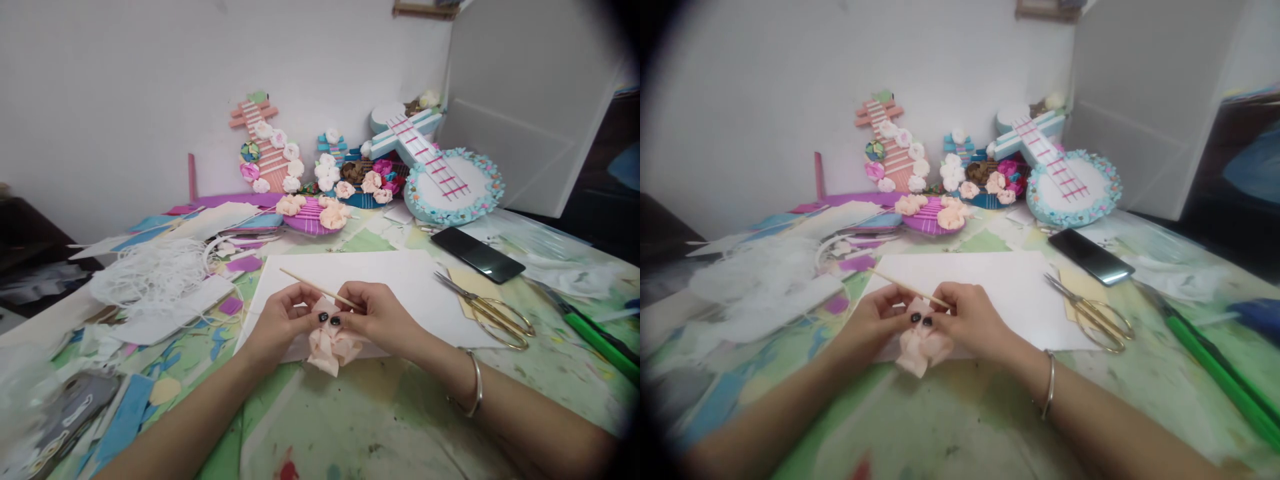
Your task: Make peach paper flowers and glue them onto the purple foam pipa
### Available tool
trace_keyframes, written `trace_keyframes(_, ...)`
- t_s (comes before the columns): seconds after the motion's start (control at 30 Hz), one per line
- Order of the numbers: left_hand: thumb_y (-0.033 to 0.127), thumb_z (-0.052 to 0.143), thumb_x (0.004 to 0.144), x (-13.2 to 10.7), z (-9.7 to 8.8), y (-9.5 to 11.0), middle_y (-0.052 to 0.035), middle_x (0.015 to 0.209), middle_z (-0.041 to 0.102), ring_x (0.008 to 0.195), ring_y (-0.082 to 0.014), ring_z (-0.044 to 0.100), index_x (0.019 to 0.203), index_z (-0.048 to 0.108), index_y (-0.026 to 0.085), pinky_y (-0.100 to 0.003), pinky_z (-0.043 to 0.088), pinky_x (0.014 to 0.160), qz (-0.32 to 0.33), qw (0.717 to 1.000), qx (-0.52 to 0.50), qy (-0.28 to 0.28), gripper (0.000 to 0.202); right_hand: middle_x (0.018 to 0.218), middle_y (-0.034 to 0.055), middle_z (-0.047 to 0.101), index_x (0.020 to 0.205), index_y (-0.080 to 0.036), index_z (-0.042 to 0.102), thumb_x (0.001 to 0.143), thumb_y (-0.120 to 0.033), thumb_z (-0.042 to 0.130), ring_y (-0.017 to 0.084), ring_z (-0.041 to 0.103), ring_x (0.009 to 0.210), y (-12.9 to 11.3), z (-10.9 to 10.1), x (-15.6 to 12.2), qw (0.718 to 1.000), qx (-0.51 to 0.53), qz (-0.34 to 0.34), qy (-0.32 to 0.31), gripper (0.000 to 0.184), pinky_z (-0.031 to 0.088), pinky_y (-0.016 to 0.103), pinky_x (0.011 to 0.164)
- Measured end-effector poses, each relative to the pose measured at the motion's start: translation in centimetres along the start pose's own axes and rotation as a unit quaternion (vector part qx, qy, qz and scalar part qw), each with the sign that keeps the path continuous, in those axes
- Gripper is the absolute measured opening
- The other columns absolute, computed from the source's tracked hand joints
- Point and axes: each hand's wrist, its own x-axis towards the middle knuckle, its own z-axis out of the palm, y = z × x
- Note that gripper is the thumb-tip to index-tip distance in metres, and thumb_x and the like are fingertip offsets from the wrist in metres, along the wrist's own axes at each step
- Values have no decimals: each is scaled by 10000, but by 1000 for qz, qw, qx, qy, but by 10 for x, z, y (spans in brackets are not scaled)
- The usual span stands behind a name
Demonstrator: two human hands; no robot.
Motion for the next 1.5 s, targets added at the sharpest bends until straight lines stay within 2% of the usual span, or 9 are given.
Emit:
trace_keyframes(0.2,262,791,624,-2,6,6,-41,712,684,649,-136,601,786,705,120,-215,460,585,-4,997,71,30,232,612,-38,566,780,-167,649,796,-197,586,79,451,559,-5,-6,-3,990,-119,-56,-47,71,298,189,530)
trace_keyframes(0.3,269,779,628,-2,6,10,-36,678,684,614,-132,583,741,723,128,-209,439,546,14,994,93,49,189,687,-7,651,842,-175,674,863,-201,513,91,519,591,-8,-13,-3,982,-167,-86,-35,164,321,202,573)
trace_keyframes(0.5,253,776,637,-3,3,12,-21,683,692,636,-118,593,731,725,145,-191,447,581,36,992,105,64,152,743,26,702,876,-178,708,862,-174,500,117,580,632,-9,-19,-2,965,-233,-116,-10,208,341,219,600)
trace_keyframes(0.7,211,789,607,-2,2,7,-49,741,741,631,-137,640,833,720,151,-209,475,572,-12,996,34,77,244,811,44,727,917,-183,722,833,-122,500,146,631,704,-6,-20,-1,962,-243,-123,2,245,383,232,644)
trace_keyframes(0.9,206,795,600,-2,1,6,-67,781,756,665,-157,672,841,727,151,-229,507,607,-15,997,8,70,256,833,32,734,931,-196,719,816,-107,514,146,637,713,-5,-21,0,962,-241,-129,14,251,399,233,653)
trace_keyframes(1.13,216,804,578,-2,4,7,-55,718,744,646,-174,671,775,730,149,-233,497,574,16,994,47,98,221,894,12,736,1017,-220,686,831,-82,482,124,631,697,-7,-17,-3,966,-210,-148,16,309,397,222,632)
trace_keyframes(1.27,273,776,636,-2,3,6,-49,742,738,642,-166,658,787,733,161,-222,477,554,45,992,79,90,192,924,18,735,1001,-209,683,841,-94,478,134,649,753,-9,-15,-4,966,-205,-154,25,284,421,228,668)
trace_keyframes(1.37,333,741,684,-3,3,7,-32,707,718,595,-137,623,740,725,166,-207,458,534,59,987,103,105,177,903,32,730,980,-189,680,836,-101,488,142,648,773,-8,-14,-4,964,-213,-159,29,256,427,234,682)
trace_keyframes(1.5,302,752,659,-4,6,10,-18,666,701,590,-133,616,701,718,164,-206,472,547,54,982,125,133,148,849,50,712,965,-172,673,840,-139,499,137,614,711,-7,-13,-6,958,-239,-156,41,217,405,234,644)
